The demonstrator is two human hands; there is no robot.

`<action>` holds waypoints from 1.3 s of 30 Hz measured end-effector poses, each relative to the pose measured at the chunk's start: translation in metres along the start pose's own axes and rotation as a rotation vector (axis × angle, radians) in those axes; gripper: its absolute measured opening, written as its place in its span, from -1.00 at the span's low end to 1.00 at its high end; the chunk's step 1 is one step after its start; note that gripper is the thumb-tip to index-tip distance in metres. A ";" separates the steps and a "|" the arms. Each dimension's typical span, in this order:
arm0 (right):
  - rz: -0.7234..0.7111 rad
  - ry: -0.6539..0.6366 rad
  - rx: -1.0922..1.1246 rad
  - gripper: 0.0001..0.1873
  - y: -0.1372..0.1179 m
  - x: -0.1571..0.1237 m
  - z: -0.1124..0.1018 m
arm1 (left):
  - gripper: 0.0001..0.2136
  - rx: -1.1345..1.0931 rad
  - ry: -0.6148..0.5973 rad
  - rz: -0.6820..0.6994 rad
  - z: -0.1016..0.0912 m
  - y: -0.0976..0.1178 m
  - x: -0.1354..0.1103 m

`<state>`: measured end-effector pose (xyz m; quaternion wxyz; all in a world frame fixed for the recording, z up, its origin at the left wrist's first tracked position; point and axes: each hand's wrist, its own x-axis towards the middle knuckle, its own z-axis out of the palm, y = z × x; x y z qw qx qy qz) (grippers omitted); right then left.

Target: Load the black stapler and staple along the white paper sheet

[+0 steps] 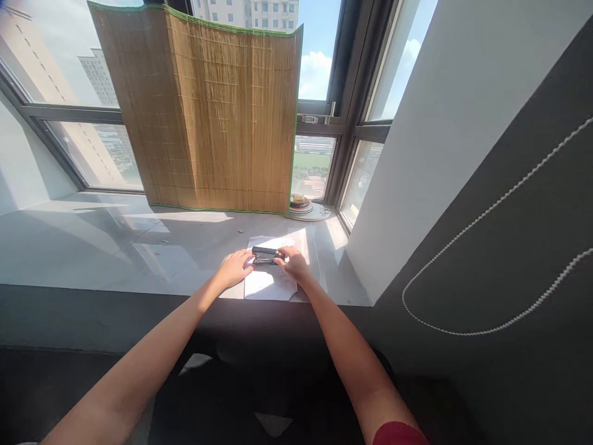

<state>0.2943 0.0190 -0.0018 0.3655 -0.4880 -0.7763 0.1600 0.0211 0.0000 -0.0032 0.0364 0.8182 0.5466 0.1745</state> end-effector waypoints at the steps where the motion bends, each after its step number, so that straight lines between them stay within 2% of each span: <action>1: 0.007 0.036 0.026 -0.79 0.004 0.003 -0.002 | -0.57 0.000 -0.003 0.002 0.000 -0.001 0.000; 7: 0.108 0.087 0.190 -0.59 0.020 0.006 0.000 | -0.58 -0.013 -0.010 -0.003 0.000 -0.002 0.001; 12: 0.146 0.254 0.274 -0.62 0.017 0.005 -0.005 | -0.57 -0.063 0.001 -0.005 0.001 -0.002 0.001; 16: 0.216 0.244 0.317 -0.47 0.011 0.002 -0.012 | -0.56 -0.115 0.012 -0.011 0.002 -0.005 0.001; 19: 0.218 0.262 0.319 -0.42 0.009 0.000 -0.012 | -0.47 -0.183 -0.006 -0.061 0.001 -0.009 0.003; 22: 0.212 0.267 0.320 -0.42 0.010 -0.001 -0.010 | -0.35 -0.275 -0.025 -0.116 0.000 -0.014 0.004; 26: 0.214 0.260 0.314 -0.44 0.012 0.000 -0.007 | -0.33 -0.339 -0.021 -0.142 0.001 -0.019 0.003; 30: 0.101 0.294 0.272 -0.69 0.011 0.004 -0.007 | -0.37 -0.393 0.009 -0.124 0.003 -0.019 0.002; 32: 0.011 0.230 0.226 -0.63 0.010 0.009 -0.007 | -0.36 -0.464 0.014 -0.127 0.003 -0.017 0.001; 35: -0.052 0.005 0.120 -0.60 0.007 0.018 -0.003 | -0.39 -0.592 0.058 -0.173 0.000 -0.014 0.002; 37: -0.043 -0.089 0.052 -0.70 0.004 0.021 0.000 | -0.47 -0.720 0.188 -0.276 -0.005 -0.012 0.004; 39: -0.034 -0.037 0.007 -0.77 -0.001 0.020 0.002 | -0.47 -0.937 0.329 -0.401 -0.010 -0.011 0.007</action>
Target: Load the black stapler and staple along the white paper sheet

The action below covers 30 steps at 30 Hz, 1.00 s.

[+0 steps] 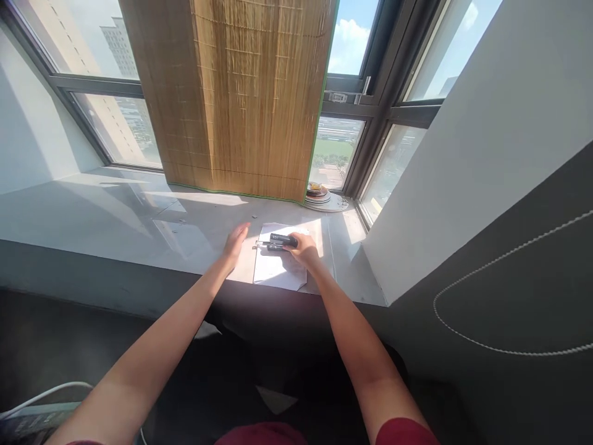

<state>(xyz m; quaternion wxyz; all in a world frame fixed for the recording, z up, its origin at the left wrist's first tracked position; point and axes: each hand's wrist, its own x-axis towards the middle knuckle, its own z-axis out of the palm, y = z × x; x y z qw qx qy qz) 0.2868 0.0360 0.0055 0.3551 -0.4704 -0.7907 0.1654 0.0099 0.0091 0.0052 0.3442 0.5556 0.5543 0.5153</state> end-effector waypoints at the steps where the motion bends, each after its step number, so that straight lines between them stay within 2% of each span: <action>1: -0.009 0.057 -0.021 -0.78 -0.004 -0.002 0.001 | -0.41 -0.127 0.032 -0.050 -0.001 0.002 0.001; 4: -0.137 0.180 -0.125 -0.79 -0.019 -0.013 0.001 | -0.27 -0.458 -0.028 -0.195 0.001 0.005 0.002; 7: -0.438 0.124 -0.291 -0.75 -0.037 -0.024 -0.001 | -0.31 -0.694 -0.087 -0.349 0.012 0.006 -0.001; 10: -0.757 0.080 -0.455 -0.66 -0.050 -0.029 -0.002 | -0.46 -0.969 -0.018 -0.474 0.025 0.008 -0.006; 12: -0.878 0.099 -0.523 -0.65 -0.053 -0.031 -0.001 | -0.55 -1.150 0.069 -0.527 0.031 0.012 -0.009; 13: -0.895 0.115 -0.535 -0.65 -0.053 -0.032 -0.001 | -0.59 -1.217 0.093 -0.540 0.032 0.014 -0.011; 15: -0.826 0.176 -0.499 -0.68 -0.049 -0.033 0.001 | -0.65 -1.299 0.101 -0.535 0.033 0.016 -0.013; 16: -0.735 0.238 -0.455 -0.71 -0.047 -0.033 0.003 | -0.66 -1.321 0.103 -0.524 0.032 0.017 -0.014; 18: -0.465 0.391 -0.336 -0.81 -0.041 -0.031 0.004 | -0.67 -1.351 0.113 -0.484 0.030 0.018 -0.015; 20: -0.156 0.484 -0.211 -0.87 -0.036 -0.026 0.005 | -0.68 -1.357 0.126 -0.462 0.029 0.019 -0.017; 22: 0.083 0.454 -0.104 -0.88 -0.032 -0.021 0.006 | -0.67 -1.341 0.120 -0.471 0.029 0.020 -0.019; 23: 0.158 0.416 -0.063 -0.88 -0.029 -0.019 0.007 | -0.67 -1.331 0.114 -0.484 0.029 0.021 -0.021; 27: 0.271 0.314 0.005 -0.83 -0.024 -0.018 0.010 | -0.64 -1.344 0.059 -0.488 0.029 0.025 -0.026; 30: 0.271 0.283 -0.025 -0.79 -0.029 -0.019 0.010 | -0.61 -1.363 0.031 -0.461 0.028 0.027 -0.029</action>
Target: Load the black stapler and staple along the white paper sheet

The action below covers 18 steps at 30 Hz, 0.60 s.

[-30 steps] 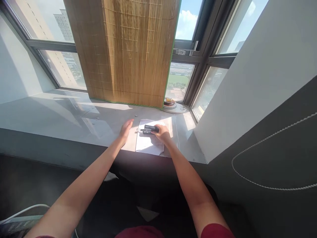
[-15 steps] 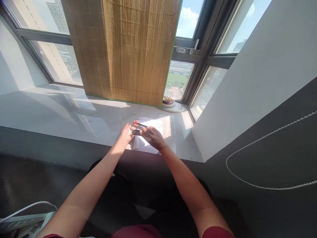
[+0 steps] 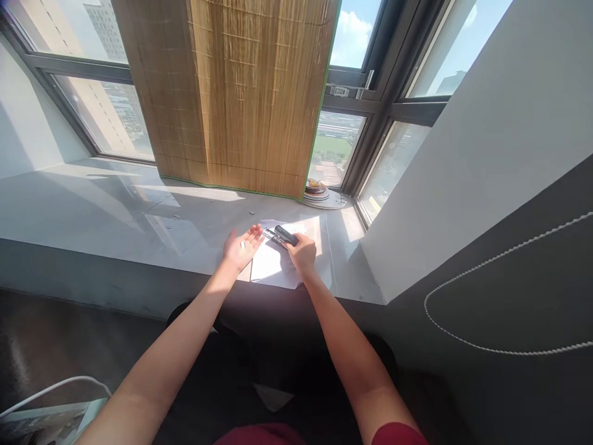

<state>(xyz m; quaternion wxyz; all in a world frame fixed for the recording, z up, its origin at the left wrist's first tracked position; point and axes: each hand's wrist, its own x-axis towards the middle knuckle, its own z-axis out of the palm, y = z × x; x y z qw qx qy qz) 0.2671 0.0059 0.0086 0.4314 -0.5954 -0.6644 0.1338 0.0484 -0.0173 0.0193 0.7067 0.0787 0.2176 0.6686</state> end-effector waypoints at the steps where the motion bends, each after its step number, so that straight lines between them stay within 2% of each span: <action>1: -0.051 0.025 -0.019 -0.77 -0.005 -0.001 0.000 | -0.59 0.000 -0.024 0.001 0.001 0.000 -0.001; 4: -0.301 0.067 -0.041 -0.83 -0.034 -0.004 0.008 | -0.53 0.036 -0.103 -0.010 0.003 0.001 -0.001; 6: -0.400 -0.066 -0.015 -0.94 -0.058 -0.006 0.022 | -0.47 0.102 -0.134 -0.027 0.003 0.001 -0.002; 8: -0.391 -0.219 -0.027 -0.92 -0.079 -0.009 0.041 | -0.42 0.180 -0.158 -0.025 0.003 0.000 -0.003; 11: -0.352 -0.267 -0.043 -0.92 -0.098 -0.013 0.063 | -0.40 0.278 -0.167 0.023 0.002 -0.003 -0.003; 13: -0.360 -0.235 -0.005 -0.91 -0.099 -0.014 0.065 | -0.40 0.334 -0.167 0.045 0.001 -0.005 0.000; 15: -0.391 -0.192 0.057 -0.87 -0.091 -0.011 0.055 | -0.40 0.404 -0.168 0.091 -0.001 -0.002 0.010; 18: -0.409 -0.088 0.104 -0.74 -0.055 0.008 0.021 | -0.58 0.691 -0.075 0.330 -0.005 0.016 0.036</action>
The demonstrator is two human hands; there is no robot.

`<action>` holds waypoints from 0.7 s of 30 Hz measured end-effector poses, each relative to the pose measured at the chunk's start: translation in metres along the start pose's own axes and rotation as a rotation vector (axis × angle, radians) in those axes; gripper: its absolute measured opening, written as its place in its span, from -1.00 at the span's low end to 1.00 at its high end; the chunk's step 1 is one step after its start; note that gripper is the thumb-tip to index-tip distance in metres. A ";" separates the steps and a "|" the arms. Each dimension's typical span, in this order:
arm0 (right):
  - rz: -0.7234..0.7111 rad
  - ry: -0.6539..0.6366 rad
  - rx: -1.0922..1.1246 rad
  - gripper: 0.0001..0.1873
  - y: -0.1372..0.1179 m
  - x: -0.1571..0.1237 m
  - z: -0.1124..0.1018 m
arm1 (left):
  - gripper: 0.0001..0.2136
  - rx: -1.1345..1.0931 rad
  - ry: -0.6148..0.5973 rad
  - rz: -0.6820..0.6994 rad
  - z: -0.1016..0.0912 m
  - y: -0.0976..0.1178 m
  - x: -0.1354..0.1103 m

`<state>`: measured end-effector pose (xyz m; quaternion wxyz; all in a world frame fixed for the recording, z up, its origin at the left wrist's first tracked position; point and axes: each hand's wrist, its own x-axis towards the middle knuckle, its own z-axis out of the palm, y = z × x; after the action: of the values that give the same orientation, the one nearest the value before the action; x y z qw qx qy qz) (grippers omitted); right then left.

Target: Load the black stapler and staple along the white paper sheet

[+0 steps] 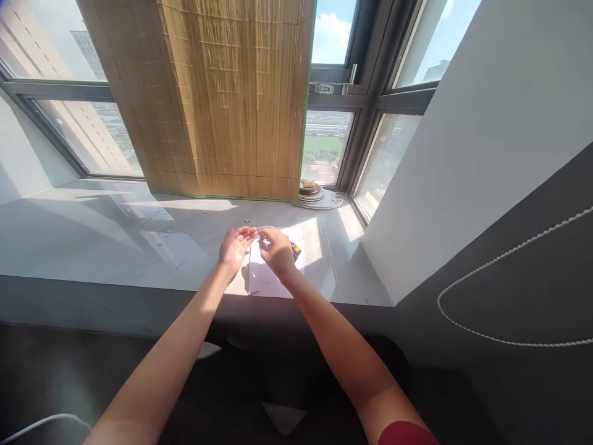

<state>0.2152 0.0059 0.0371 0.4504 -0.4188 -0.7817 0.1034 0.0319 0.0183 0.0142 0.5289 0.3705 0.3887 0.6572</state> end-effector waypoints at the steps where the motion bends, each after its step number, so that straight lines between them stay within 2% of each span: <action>1: 0.019 0.047 -0.029 -0.75 0.018 0.001 -0.016 | -0.69 0.202 0.063 0.084 -0.007 0.002 0.013; 3: 0.106 0.096 -0.167 -0.79 0.062 0.001 -0.045 | -0.90 0.662 0.069 0.177 -0.022 0.006 0.040; 4: 0.202 0.077 -0.213 -0.81 0.084 0.001 -0.058 | -0.97 0.809 0.065 0.194 -0.028 0.008 0.054; 5: 0.310 0.031 -0.250 -0.84 0.106 0.001 -0.067 | -0.93 0.890 0.031 0.219 -0.033 0.009 0.067; 7: 0.417 0.031 -0.267 -0.84 0.143 0.001 -0.079 | -0.86 0.914 -0.001 0.245 -0.038 0.007 0.090; 9: 0.463 0.065 -0.259 -0.82 0.168 0.003 -0.082 | -0.84 0.818 0.007 0.245 -0.037 0.001 0.107; 14: 0.414 0.103 -0.268 -0.80 0.192 0.021 -0.073 | -0.86 0.519 0.039 0.103 -0.038 -0.018 0.128; 21: 0.432 0.150 -0.276 -0.79 0.208 0.035 -0.072 | -0.83 0.791 0.050 0.206 -0.044 -0.021 0.126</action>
<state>0.3809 0.1470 -0.0126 0.4131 -0.6400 -0.6453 0.0582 -0.0200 0.1399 -0.0137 0.2674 0.5663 0.5848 0.5156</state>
